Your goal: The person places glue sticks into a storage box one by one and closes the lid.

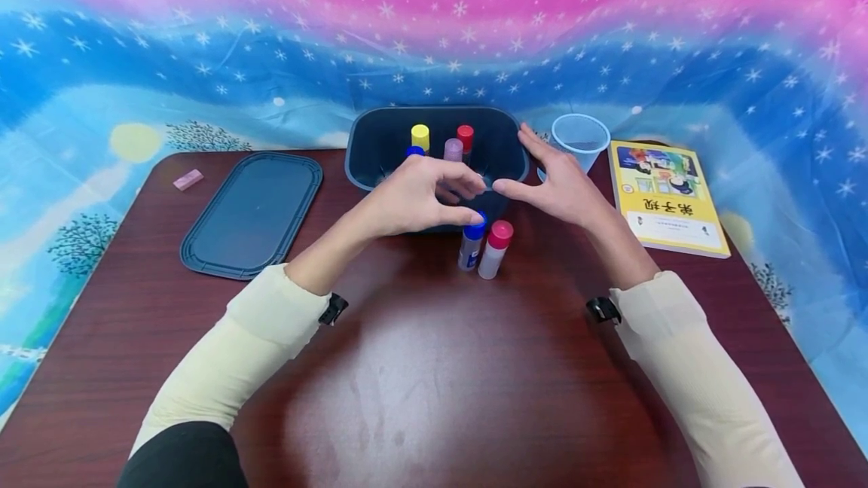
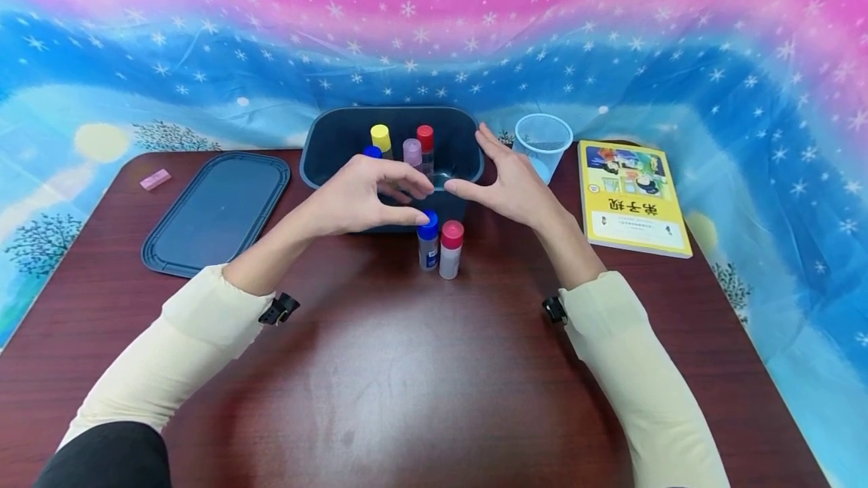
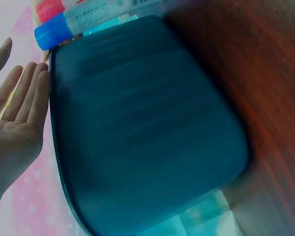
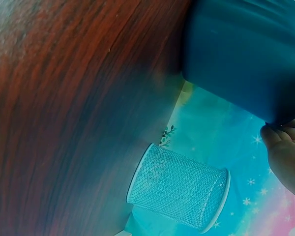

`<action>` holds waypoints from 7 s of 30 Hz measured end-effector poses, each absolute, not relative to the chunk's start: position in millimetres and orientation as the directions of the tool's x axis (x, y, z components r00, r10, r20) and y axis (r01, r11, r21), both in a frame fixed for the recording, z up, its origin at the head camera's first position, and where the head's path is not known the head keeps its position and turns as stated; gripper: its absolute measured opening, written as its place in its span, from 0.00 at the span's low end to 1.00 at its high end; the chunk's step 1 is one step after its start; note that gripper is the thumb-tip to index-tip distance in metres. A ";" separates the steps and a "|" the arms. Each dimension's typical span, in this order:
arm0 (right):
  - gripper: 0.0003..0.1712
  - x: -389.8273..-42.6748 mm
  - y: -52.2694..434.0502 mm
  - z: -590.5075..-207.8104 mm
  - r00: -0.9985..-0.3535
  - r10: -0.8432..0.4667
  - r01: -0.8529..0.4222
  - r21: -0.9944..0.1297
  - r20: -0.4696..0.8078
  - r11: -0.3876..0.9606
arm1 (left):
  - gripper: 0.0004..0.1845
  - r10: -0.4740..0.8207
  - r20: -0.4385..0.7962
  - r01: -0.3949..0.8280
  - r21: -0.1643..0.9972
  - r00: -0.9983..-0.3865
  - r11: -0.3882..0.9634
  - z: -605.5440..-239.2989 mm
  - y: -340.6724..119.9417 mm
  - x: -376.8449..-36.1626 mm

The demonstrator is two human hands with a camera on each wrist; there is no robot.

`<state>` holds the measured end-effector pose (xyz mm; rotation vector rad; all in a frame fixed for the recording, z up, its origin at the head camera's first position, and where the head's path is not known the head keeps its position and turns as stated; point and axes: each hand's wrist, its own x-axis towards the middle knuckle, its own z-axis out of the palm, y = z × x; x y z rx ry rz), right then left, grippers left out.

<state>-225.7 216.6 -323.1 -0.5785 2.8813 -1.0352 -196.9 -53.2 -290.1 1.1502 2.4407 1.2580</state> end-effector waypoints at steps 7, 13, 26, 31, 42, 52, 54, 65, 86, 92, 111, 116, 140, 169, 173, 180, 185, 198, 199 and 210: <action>0.57 -226.2 215.2 -323.2 -0.931 -0.352 -0.335 -0.616 0.100 0.713 | 0.25 0.709 0.133 0.546 0.739 -0.692 0.394 -301.8 -47.5 -191.9; 0.57 -226.2 215.5 -322.0 -0.932 -0.350 -0.332 -0.613 0.096 0.717 | 0.26 0.707 0.189 0.600 0.696 -0.682 0.393 -320.2 -41.4 -189.0; 0.57 -225.6 216.2 -323.4 -0.931 -0.351 -0.335 -0.614 0.098 0.715 | 0.21 0.680 0.198 0.572 0.725 -0.706 0.383 -330.2 -39.7 -188.7; 0.57 -225.1 216.0 -323.5 -0.931 -0.352 -0.332 -0.614 0.092 0.717 | 0.20 0.684 0.188 0.572 0.720 -0.704 0.392 -329.3 -42.7 -187.8; 0.58 -225.5 217.3 -322.2 -0.934 -0.347 -0.322 -0.606 0.081 0.727 | 0.20 0.673 0.217 0.567 0.743 -0.707 0.356 -318.5 -60.5 -187.4; 0.58 -225.3 216.0 -322.2 -0.937 -0.341 -0.314 -0.608 0.075 0.729 | 0.16 0.614 0.244 0.439 0.879 -0.750 0.187 -304.6 -78.9 -191.7; 0.58 -225.2 215.7 -322.4 -0.938 -0.340 -0.312 -0.607 0.074 0.730 | 0.16 0.593 0.254 0.412 0.899 -0.764 0.146 -301.3 -84.0 -192.8; 0.57 -225.5 217.2 -323.9 -0.936 -0.343 -0.318 -0.611 0.081 0.725 | 0.12 0.468 0.313 0.292 0.949 -0.827 -0.119 -292.9 -103.1 -202.6; 0.56 -225.4 216.1 -322.9 -0.931 -0.354 -0.331 -0.612 0.088 0.718 | 0.11 0.201 0.393 0.318 0.891 -0.897 -0.322 -284.2 -110.7 -213.8; 0.57 -224.4 217.1 -324.2 -0.934 -0.348 -0.324 -0.615 0.084 0.719 | 0.11 0.147 0.399 0.364 0.905 -0.905 -0.220 -287.3 -109.8 -216.9; 0.57 -225.0 216.7 -323.1 -0.935 -0.347 -0.317 -0.615 0.076 0.722 | 0.22 0.236 0.247 0.329 0.837 -0.940 0.436 -301.4 -105.4 -226.0; 0.56 -226.2 216.7 -323.6 -0.935 -0.347 -0.318 -0.619 0.078 0.718 | 0.22 0.253 0.195 0.302 0.803 -0.948 0.514 -298.3 -103.6 -227.3; 0.56 -225.5 217.4 -323.4 -0.933 -0.352 -0.324 -0.618 0.081 0.716 | 0.23 0.370 0.053 0.310 0.660 -0.928 0.684 -293.6 -104.3 -233.9; 0.56 -225.4 216.3 -323.8 -0.934 -0.348 -0.320 -0.629 0.084 0.708 | 0.22 0.403 -0.001 0.306 0.649 -0.915 0.697 -291.0 -109.5 -238.8; 0.56 -225.1 216.3 -323.7 -0.935 -0.345 -0.318 -0.629 0.084 0.710 | 0.21 0.390 0.007 0.293 0.673 -0.921 0.680 -291.1 -112.4 -237.2; 0.56 -225.3 216.1 -323.5 -0.935 -0.345 -0.319 -0.628 0.085 0.710 | 0.19 0.383 0.074 0.322 0.698 -0.921 0.639 -288.1 -116.4 -233.1; 0.56 -225.1 216.1 -323.1 -0.936 -0.343 -0.315 -0.629 0.081 0.711 | 0.18 0.402 0.158 0.387 0.710 -0.902 0.589 -282.7 -111.5 -225.7; 0.57 -224.5 216.1 -323.3 -0.939 -0.334 -0.308 -0.625 0.080 0.718 | 0.19 0.580 0.276 0.570 0.708 -0.766 0.416 -277.7 -86.3 -201.3; 0.57 -224.5 216.2 -323.3 -0.939 -0.334 -0.308 -0.625 0.080 0.717 | 0.19 0.597 0.283 0.584 0.706 -0.751 0.400 -277.9 -83.7 -199.1; 0.57 -225.3 216.7 -323.2 -0.934 -0.342 -0.326 -0.622 0.098 0.712 | 0.20 0.686 0.231 0.474 0.860 -0.690 0.187 -293.2 -61.2 -188.3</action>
